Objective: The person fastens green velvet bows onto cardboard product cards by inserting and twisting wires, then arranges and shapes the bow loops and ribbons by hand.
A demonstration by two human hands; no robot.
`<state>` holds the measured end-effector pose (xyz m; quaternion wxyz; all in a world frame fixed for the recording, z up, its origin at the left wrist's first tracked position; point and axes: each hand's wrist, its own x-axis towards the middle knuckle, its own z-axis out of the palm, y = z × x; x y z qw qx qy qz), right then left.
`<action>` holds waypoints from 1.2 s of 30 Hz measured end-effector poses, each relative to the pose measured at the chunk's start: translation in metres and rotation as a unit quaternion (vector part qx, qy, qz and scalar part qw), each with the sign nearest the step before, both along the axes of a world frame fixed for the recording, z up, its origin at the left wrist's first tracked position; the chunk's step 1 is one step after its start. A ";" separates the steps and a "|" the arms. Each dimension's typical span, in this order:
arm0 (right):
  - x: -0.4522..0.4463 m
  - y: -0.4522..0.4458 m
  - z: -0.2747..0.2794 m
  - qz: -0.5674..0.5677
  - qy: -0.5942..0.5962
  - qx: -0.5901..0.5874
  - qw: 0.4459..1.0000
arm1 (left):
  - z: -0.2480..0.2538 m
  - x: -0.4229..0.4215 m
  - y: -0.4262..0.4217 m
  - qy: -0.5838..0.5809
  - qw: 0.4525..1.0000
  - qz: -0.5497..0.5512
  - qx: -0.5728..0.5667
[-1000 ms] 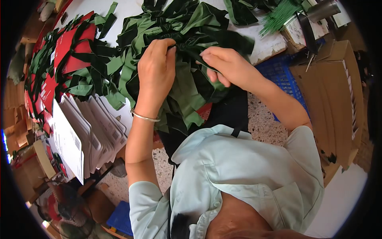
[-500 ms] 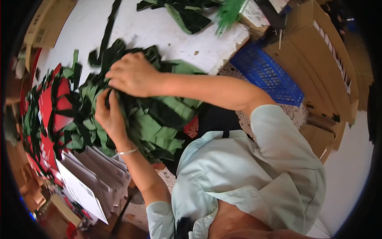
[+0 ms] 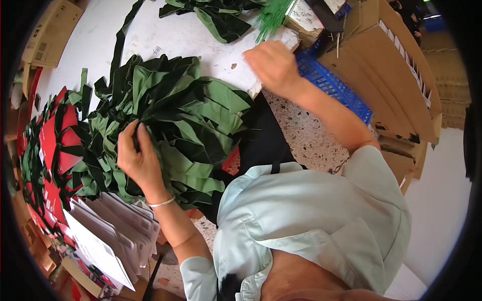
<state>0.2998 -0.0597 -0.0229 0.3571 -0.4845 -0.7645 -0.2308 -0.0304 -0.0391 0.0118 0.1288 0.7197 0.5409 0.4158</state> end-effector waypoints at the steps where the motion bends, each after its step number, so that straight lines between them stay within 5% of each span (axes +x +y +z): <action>1: 0.014 -0.002 0.000 -0.026 -0.020 0.008 0.999 | -0.008 0.003 0.005 0.011 1.000 -0.008 0.006; 17: 0.056 -0.012 0.008 0.006 -0.211 -0.003 0.977 | -0.020 -0.002 0.012 -0.071 0.997 -0.020 -0.030; 33: 0.036 -0.009 0.016 0.094 -0.181 -0.033 0.978 | -0.019 -0.015 0.017 -0.138 0.990 -0.005 -0.023; 36: 0.005 0.006 0.035 0.155 -0.117 0.037 0.980 | -0.018 -0.017 0.017 -0.142 0.989 0.009 -0.039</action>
